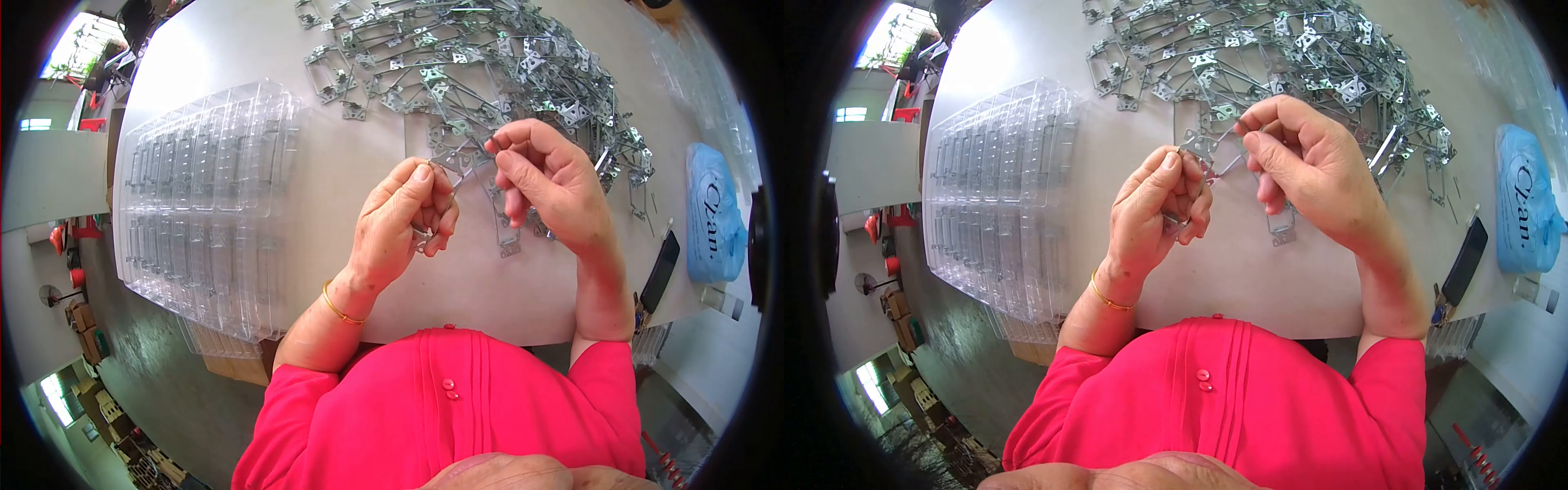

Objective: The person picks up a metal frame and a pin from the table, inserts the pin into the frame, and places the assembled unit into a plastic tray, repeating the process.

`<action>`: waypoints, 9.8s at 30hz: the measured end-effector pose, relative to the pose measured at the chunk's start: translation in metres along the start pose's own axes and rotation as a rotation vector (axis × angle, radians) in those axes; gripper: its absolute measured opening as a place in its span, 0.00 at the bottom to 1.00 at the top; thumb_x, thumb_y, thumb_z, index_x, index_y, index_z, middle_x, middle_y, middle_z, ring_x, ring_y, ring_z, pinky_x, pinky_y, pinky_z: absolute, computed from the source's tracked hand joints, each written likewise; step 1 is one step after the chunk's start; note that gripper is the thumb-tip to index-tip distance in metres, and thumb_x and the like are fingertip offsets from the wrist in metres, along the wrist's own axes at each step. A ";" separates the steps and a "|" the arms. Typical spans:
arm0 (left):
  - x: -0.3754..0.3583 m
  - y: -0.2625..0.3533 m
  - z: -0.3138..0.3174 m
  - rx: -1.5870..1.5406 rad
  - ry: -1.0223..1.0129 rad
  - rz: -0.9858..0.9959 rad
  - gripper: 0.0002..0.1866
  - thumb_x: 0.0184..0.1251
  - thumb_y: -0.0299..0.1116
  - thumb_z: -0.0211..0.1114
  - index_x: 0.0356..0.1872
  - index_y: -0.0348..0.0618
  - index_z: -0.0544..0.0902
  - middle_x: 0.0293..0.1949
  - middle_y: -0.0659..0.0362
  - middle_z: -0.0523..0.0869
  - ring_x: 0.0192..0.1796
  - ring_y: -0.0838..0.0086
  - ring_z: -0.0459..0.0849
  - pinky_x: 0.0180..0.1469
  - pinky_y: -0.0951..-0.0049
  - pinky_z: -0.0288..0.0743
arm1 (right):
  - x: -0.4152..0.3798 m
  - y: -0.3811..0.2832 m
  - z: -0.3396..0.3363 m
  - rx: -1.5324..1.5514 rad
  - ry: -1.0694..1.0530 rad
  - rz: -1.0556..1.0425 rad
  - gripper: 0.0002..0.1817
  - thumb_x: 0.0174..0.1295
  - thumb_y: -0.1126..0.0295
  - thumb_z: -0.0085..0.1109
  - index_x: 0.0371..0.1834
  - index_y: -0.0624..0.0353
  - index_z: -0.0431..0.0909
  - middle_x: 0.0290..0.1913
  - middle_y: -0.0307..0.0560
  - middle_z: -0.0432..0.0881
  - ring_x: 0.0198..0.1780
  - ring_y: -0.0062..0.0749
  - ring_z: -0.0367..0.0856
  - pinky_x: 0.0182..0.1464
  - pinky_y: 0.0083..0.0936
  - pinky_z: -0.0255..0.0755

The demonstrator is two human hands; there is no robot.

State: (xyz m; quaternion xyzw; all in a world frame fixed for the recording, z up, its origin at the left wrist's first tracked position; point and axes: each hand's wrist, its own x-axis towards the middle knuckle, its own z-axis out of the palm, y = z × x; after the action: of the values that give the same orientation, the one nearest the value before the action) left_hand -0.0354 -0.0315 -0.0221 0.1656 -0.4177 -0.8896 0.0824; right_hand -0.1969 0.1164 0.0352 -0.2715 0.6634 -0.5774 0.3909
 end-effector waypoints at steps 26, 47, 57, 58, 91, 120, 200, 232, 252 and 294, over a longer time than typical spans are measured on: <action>0.004 -0.020 0.002 1.218 0.104 0.842 0.06 0.73 0.22 0.64 0.46 0.37 0.77 0.29 0.55 0.80 0.25 0.55 0.77 0.30 0.61 0.71 | -0.016 -0.012 0.025 -0.205 -0.012 0.078 0.08 0.77 0.73 0.54 0.53 0.64 0.72 0.26 0.42 0.83 0.21 0.20 0.79 0.25 0.20 0.70; 0.004 -0.020 -0.003 1.068 0.073 0.711 0.08 0.70 0.22 0.66 0.46 0.38 0.78 0.27 0.54 0.79 0.26 0.55 0.78 0.29 0.60 0.72 | -0.001 -0.007 0.004 0.137 -0.344 0.286 0.20 0.75 0.73 0.54 0.65 0.69 0.65 0.31 0.49 0.86 0.23 0.26 0.85 0.25 0.23 0.78; 0.004 -0.016 0.002 1.240 -0.029 0.838 0.03 0.74 0.22 0.62 0.44 0.35 0.79 0.27 0.53 0.80 0.25 0.57 0.77 0.30 0.62 0.72 | 0.000 -0.010 0.000 0.053 -0.354 0.277 0.25 0.71 0.76 0.48 0.72 0.67 0.65 0.30 0.47 0.86 0.24 0.25 0.85 0.26 0.23 0.79; 0.003 -0.015 0.002 1.255 -0.032 0.826 0.03 0.74 0.22 0.62 0.43 0.35 0.79 0.27 0.53 0.79 0.25 0.57 0.77 0.29 0.61 0.72 | 0.000 -0.011 -0.001 0.042 -0.355 0.288 0.24 0.71 0.77 0.48 0.71 0.67 0.66 0.31 0.47 0.87 0.24 0.26 0.85 0.26 0.23 0.80; 0.001 -0.011 0.004 1.365 -0.208 0.770 0.07 0.68 0.24 0.67 0.42 0.41 0.78 0.27 0.56 0.80 0.25 0.58 0.78 0.32 0.62 0.71 | 0.013 0.001 -0.026 -0.087 -0.410 0.309 0.09 0.76 0.64 0.59 0.46 0.58 0.79 0.24 0.32 0.79 0.19 0.10 0.71 0.19 0.13 0.60; 0.001 -0.002 -0.007 0.493 -0.053 0.323 0.27 0.86 0.51 0.44 0.62 0.35 0.74 0.54 0.48 0.83 0.48 0.68 0.83 0.49 0.66 0.76 | -0.005 -0.005 -0.006 -0.225 -0.136 -0.053 0.04 0.76 0.72 0.58 0.44 0.62 0.77 0.26 0.32 0.77 0.27 0.13 0.71 0.29 0.17 0.65; 0.003 -0.006 0.001 0.272 -0.067 0.059 0.29 0.88 0.51 0.41 0.60 0.34 0.79 0.31 0.62 0.77 0.32 0.79 0.72 0.36 0.77 0.65 | -0.013 -0.006 0.008 -0.185 0.000 -0.040 0.06 0.77 0.72 0.57 0.42 0.62 0.79 0.26 0.27 0.71 0.27 0.08 0.62 0.27 0.16 0.57; 0.003 -0.014 -0.007 0.870 0.037 0.425 0.29 0.88 0.49 0.46 0.61 0.30 0.82 0.35 0.59 0.79 0.37 0.75 0.74 0.40 0.73 0.71 | -0.011 -0.016 0.006 -0.065 -0.110 0.114 0.08 0.78 0.69 0.56 0.40 0.59 0.77 0.24 0.27 0.73 0.23 0.07 0.67 0.24 0.13 0.58; 0.005 -0.004 0.001 1.132 -0.057 0.588 0.17 0.83 0.38 0.54 0.55 0.33 0.80 0.34 0.48 0.82 0.36 0.52 0.82 0.41 0.58 0.77 | -0.008 -0.018 0.002 -0.101 -0.105 0.189 0.08 0.79 0.67 0.55 0.48 0.62 0.75 0.21 0.33 0.76 0.18 0.12 0.69 0.20 0.16 0.64; 0.003 0.001 -0.004 0.214 -0.113 0.003 0.30 0.87 0.48 0.44 0.56 0.26 0.83 0.25 0.59 0.77 0.25 0.78 0.70 0.30 0.76 0.64 | -0.003 -0.011 -0.015 0.124 0.050 -0.088 0.10 0.79 0.63 0.58 0.43 0.57 0.80 0.21 0.35 0.77 0.16 0.11 0.67 0.17 0.13 0.59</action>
State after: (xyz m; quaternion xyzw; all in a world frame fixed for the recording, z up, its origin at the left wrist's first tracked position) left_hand -0.0363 -0.0358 -0.0246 0.1224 -0.5147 -0.8476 0.0419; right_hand -0.2083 0.1254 0.0469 -0.2615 0.6233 -0.6405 0.3644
